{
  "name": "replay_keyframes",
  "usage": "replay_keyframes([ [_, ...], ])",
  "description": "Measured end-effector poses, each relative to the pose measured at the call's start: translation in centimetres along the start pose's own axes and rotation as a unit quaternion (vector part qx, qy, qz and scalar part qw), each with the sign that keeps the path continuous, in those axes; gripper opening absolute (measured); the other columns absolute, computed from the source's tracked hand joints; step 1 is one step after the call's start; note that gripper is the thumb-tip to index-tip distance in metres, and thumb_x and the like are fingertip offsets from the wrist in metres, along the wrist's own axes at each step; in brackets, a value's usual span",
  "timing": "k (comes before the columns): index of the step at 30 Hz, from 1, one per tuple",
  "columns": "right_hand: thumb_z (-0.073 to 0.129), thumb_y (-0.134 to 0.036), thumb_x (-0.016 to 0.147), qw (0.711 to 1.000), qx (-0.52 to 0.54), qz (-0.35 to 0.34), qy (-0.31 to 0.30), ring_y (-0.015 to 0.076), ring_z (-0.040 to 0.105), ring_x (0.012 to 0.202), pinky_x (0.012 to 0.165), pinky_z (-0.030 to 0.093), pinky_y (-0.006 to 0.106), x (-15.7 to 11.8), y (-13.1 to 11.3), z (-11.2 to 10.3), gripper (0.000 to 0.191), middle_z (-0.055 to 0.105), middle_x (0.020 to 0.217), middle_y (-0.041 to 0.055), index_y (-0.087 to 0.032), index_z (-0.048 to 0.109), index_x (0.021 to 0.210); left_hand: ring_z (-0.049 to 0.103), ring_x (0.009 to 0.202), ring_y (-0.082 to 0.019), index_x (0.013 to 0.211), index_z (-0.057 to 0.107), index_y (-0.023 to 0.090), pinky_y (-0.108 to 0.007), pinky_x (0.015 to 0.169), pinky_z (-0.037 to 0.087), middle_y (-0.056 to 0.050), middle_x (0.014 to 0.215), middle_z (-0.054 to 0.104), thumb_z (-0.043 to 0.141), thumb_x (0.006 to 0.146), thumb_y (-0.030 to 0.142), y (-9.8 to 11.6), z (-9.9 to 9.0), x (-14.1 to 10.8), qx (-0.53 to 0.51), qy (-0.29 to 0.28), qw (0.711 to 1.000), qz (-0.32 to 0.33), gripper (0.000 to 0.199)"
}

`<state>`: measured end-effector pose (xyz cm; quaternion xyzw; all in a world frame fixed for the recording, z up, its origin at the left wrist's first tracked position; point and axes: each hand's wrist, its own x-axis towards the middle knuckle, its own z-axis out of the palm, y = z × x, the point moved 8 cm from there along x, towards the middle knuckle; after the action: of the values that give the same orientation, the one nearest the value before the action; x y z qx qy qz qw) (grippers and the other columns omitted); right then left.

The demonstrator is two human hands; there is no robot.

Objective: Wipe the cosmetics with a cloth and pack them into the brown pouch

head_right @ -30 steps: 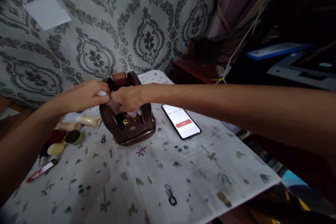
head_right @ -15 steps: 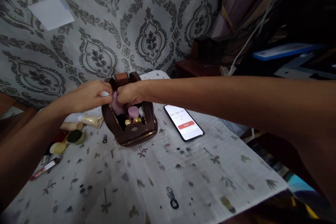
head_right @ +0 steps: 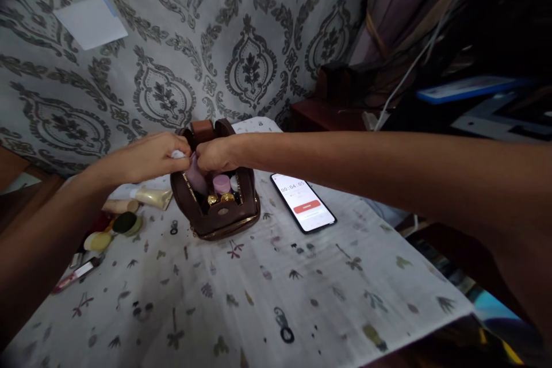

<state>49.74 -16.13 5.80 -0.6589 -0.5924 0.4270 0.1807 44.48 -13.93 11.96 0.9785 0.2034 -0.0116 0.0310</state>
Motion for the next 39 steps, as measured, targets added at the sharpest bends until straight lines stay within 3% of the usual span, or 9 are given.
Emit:
replay_keyframes([
  [5, 0.056, -0.001, 0.073, 0.992, -0.118, 0.002, 0.038, 0.0138, 0.053, 0.060, 0.056, 0.040, 0.025, -0.9, -0.7, -0.9, 0.015, 0.053, 0.059, -0.0012, -0.014, 0.062, 0.074, 0.051, 0.063, -0.016, 0.059, 0.047, 0.019, -0.029, 0.062, 0.035, -0.002, 0.069, 0.057, 0.045, 0.075, 0.030, 0.1, 0.0, -0.4, 0.021, 0.006, 1.000, 0.002, 0.020],
  [11, 0.058, -0.015, 0.083, 0.930, -0.357, -0.062, 0.054, 0.0187, 0.061, 0.071, 0.062, 0.038, 0.028, -3.5, -3.1, -1.5, 0.015, 0.067, 0.073, 0.0087, -0.007, 0.072, 0.083, 0.056, 0.068, -0.018, 0.065, 0.055, 0.019, -0.028, 0.062, 0.038, -0.003, 0.072, 0.062, 0.047, 0.075, 0.030, 0.0, 0.1, -0.3, 0.031, 0.002, 0.999, -0.009, 0.017],
  [13, 0.055, -0.012, 0.084, 0.924, -0.360, -0.127, 0.031, 0.0157, 0.060, 0.066, 0.064, 0.039, 0.027, -4.3, -3.6, -1.0, 0.018, 0.067, 0.067, 0.0064, -0.008, 0.072, 0.079, 0.056, 0.067, -0.018, 0.068, 0.058, 0.018, -0.028, 0.060, 0.037, -0.003, 0.071, 0.063, 0.048, 0.074, 0.030, -0.1, 0.0, -0.2, 0.038, -0.003, 0.999, -0.020, 0.016],
  [16, 0.050, -0.006, 0.084, 0.914, -0.317, -0.246, -0.054, 0.0112, 0.054, 0.060, 0.065, 0.039, 0.024, -5.1, -4.0, 0.7, 0.022, 0.065, 0.063, 0.0004, -0.012, 0.070, 0.077, 0.056, 0.068, -0.018, 0.072, 0.060, 0.018, -0.027, 0.060, 0.037, -0.003, 0.073, 0.064, 0.048, 0.073, 0.028, -0.1, 0.0, -0.2, 0.036, -0.005, 0.999, -0.013, 0.015],
  [18, 0.049, -0.003, 0.085, 0.903, -0.318, -0.280, -0.078, 0.0104, 0.052, 0.061, 0.066, 0.038, 0.023, -5.0, -3.6, 1.4, 0.023, 0.065, 0.067, -0.0007, -0.013, 0.068, 0.078, 0.055, 0.067, -0.018, 0.069, 0.058, 0.019, -0.028, 0.062, 0.038, -0.002, 0.072, 0.063, 0.047, 0.073, 0.027, 0.0, 0.1, -0.2, 0.024, -0.004, 1.000, 0.004, 0.015],
  [25, 0.046, -0.002, 0.091, 0.872, -0.398, -0.264, -0.110, 0.0131, 0.054, 0.072, 0.072, 0.038, 0.025, -3.6, -2.7, 3.3, 0.026, 0.068, 0.085, 0.0046, -0.009, 0.070, 0.097, 0.050, 0.063, -0.015, 0.060, 0.050, 0.019, -0.028, 0.061, 0.035, -0.001, 0.067, 0.058, 0.046, 0.073, 0.026, 0.0, 0.2, -0.2, 0.009, -0.003, 1.000, 0.019, 0.015],
  [29, 0.045, -0.005, 0.094, 0.854, -0.446, -0.227, -0.141, 0.0138, 0.049, 0.067, 0.068, 0.037, 0.027, -3.0, -2.2, 4.0, 0.027, 0.067, 0.082, 0.0047, -0.007, 0.072, 0.098, 0.051, 0.065, -0.016, 0.063, 0.052, 0.019, -0.028, 0.061, 0.035, -0.001, 0.069, 0.058, 0.046, 0.073, 0.026, -0.1, 0.1, -0.2, 0.012, 0.009, 1.000, 0.012, 0.014],
  [34, 0.048, 0.002, 0.088, 0.869, -0.419, -0.219, -0.148, 0.0135, 0.053, 0.070, 0.070, 0.038, 0.026, -3.1, -2.5, 3.5, 0.029, 0.067, 0.080, 0.0032, -0.007, 0.073, 0.101, 0.050, 0.062, -0.015, 0.060, 0.047, 0.019, -0.028, 0.062, 0.036, -0.001, 0.066, 0.056, 0.047, 0.075, 0.025, -0.2, 0.3, -0.2, 0.010, 0.002, 1.000, 0.011, 0.016],
  [39, 0.052, 0.010, 0.078, 0.875, -0.411, -0.214, -0.144, 0.0153, 0.058, 0.082, 0.074, 0.039, 0.026, -3.8, -2.6, 2.6, 0.045, 0.072, 0.091, 0.0038, -0.009, 0.071, 0.115, 0.048, 0.061, -0.014, 0.059, 0.046, 0.019, -0.028, 0.060, 0.036, 0.000, 0.065, 0.055, 0.048, 0.074, 0.023, -0.2, 0.2, -0.2, 0.010, 0.009, 1.000, 0.018, 0.016],
])
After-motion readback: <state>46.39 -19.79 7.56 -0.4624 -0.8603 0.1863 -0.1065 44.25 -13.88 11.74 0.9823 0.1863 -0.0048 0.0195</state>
